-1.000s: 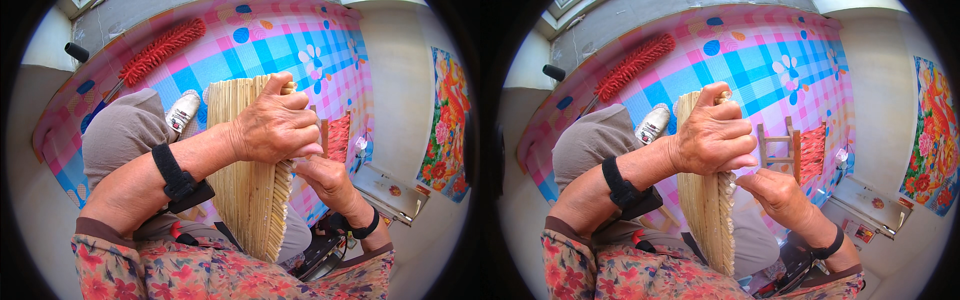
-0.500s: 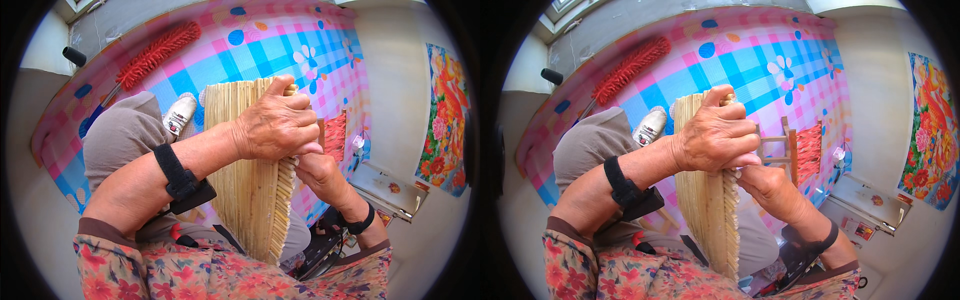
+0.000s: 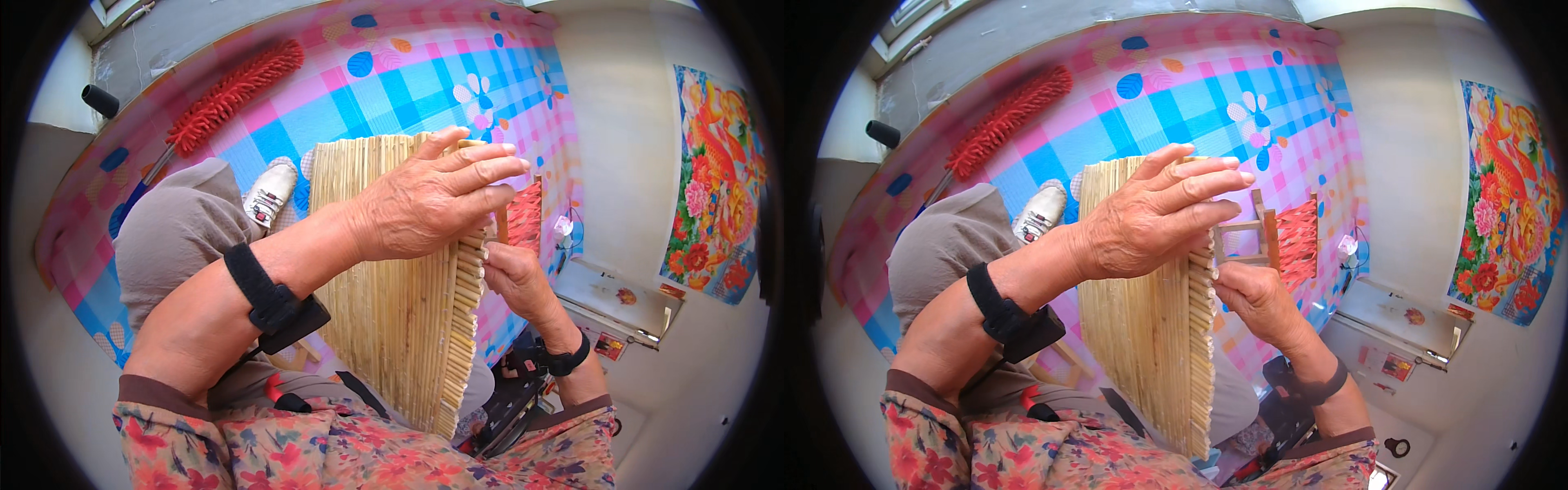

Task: The person sits on a colorful mat and weaves a bamboo mat by hand, threading white string through the bamboo slats. They repeatedly pull the string tight, adjust the slats, and use scissors to cut the string.

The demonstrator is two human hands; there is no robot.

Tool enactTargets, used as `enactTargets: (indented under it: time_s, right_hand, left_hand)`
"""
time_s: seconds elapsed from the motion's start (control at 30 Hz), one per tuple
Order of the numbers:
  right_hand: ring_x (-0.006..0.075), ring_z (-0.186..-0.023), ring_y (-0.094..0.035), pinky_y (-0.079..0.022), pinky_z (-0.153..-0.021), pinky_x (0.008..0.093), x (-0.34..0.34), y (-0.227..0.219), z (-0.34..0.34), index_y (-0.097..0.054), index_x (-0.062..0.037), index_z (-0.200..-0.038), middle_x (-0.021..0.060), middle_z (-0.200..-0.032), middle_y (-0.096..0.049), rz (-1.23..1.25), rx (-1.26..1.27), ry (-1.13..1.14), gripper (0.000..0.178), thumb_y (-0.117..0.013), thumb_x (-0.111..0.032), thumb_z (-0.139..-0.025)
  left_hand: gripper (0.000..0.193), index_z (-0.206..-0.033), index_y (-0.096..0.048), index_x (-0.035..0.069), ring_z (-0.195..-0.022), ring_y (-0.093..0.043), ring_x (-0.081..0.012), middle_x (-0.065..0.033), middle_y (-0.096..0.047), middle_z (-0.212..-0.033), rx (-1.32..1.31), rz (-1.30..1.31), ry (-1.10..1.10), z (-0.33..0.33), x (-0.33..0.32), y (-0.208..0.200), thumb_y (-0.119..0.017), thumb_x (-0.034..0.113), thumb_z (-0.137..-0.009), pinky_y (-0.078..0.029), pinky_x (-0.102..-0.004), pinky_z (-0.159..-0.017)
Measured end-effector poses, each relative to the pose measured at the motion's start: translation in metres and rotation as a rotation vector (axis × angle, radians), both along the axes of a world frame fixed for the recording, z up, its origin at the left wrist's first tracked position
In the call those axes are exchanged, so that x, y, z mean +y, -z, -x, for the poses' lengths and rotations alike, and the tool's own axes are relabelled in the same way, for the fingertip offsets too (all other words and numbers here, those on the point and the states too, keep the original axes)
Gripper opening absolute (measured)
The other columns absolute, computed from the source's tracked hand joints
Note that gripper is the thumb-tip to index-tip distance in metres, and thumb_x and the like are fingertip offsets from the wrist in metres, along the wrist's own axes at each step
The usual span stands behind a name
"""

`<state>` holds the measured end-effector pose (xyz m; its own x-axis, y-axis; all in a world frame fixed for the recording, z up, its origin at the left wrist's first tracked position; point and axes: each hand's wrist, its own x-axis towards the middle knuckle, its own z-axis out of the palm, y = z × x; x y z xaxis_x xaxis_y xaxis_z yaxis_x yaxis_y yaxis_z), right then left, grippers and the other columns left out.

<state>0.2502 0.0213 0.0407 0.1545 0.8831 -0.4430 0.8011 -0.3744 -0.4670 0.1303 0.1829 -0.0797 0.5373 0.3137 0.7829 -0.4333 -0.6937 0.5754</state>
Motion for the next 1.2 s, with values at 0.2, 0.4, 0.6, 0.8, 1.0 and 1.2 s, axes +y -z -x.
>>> enactTargets:
  time_s: [0.2,0.4,0.6,0.8,1.0,1.2]
  right_hand:
    - [0.0257,-0.063,-0.057,-0.046,-0.058,0.035,-0.005,0.001,-0.002,-0.058,0.0016,-0.085,0.0117,-0.071,-0.053,0.04,0.028,0.068,0.007,-0.064,-0.002,-0.087]
    - [0.0275,-0.069,-0.057,-0.047,-0.062,0.0359,-0.003,0.006,-0.004,-0.059,0.0003,-0.085,0.0109,-0.078,-0.053,-0.088,-0.06,-0.098,0.008,-0.066,-0.001,-0.083]
    - [0.0241,-0.072,-0.061,-0.048,-0.063,0.0328,0.001,-0.001,0.003,-0.063,-0.0009,-0.091,0.0092,-0.083,-0.057,-0.173,-0.108,-0.069,0.011,-0.067,0.001,-0.082]
    - [0.0101,-0.07,-0.062,-0.051,-0.062,0.0242,0.005,-0.006,0.01,-0.063,0.0005,-0.102,0.0042,-0.085,-0.064,-0.11,0.422,0.49,0.013,-0.065,-0.003,-0.09]
    - [0.0096,-0.07,-0.061,-0.05,-0.059,0.0252,0.009,0.001,0.016,-0.062,0.0015,-0.1,0.0049,-0.078,-0.064,0.074,0.479,0.506,0.011,-0.06,-0.005,-0.091]
    - [0.0255,-0.073,-0.066,-0.052,-0.065,0.0354,0.008,0.008,0.004,-0.062,-0.0012,-0.097,0.0133,-0.078,-0.064,-0.02,0.206,0.015,0.011,-0.062,-0.009,-0.089]
  left_hand:
    - [0.03,-0.114,-0.061,0.011,-0.132,-0.049,-0.0225,-0.0057,-0.058,-0.133,0.088,0.024,-0.034,0.008,0.001,0.001,-0.062,0.008,-0.083,-0.031,-0.0495,-0.11]
    - [0.025,-0.108,-0.063,0.01,-0.131,-0.05,-0.0201,-0.0043,-0.062,-0.12,0.077,-0.083,-0.101,0.009,0.006,-0.004,-0.059,0.009,-0.083,-0.025,-0.0524,-0.113]
    - [0.02,-0.097,-0.062,0.007,-0.123,-0.054,-0.0215,-0.0052,-0.064,-0.105,0.009,-0.244,0.019,0.007,0.005,-0.011,-0.061,0.01,-0.077,-0.026,-0.0534,-0.115]
    - [0.007,-0.078,-0.053,0.01,-0.094,-0.059,-0.0205,-0.0025,-0.054,-0.082,0.053,-0.226,0.072,0.005,0.006,-0.017,-0.06,0.01,-0.076,-0.035,-0.0487,-0.111]
    - [0.008,-0.078,-0.054,0.011,-0.091,-0.058,-0.0203,-0.0021,-0.051,-0.078,0.041,-0.192,0.101,0.002,0.006,-0.022,-0.061,0.01,-0.075,-0.037,-0.0473,-0.107]
    - [0.013,-0.08,-0.056,0.012,-0.089,-0.055,-0.0202,-0.0016,-0.049,-0.077,0.172,-0.252,0.168,0.006,0.012,-0.03,-0.066,0.015,-0.072,-0.034,-0.0446,-0.103]
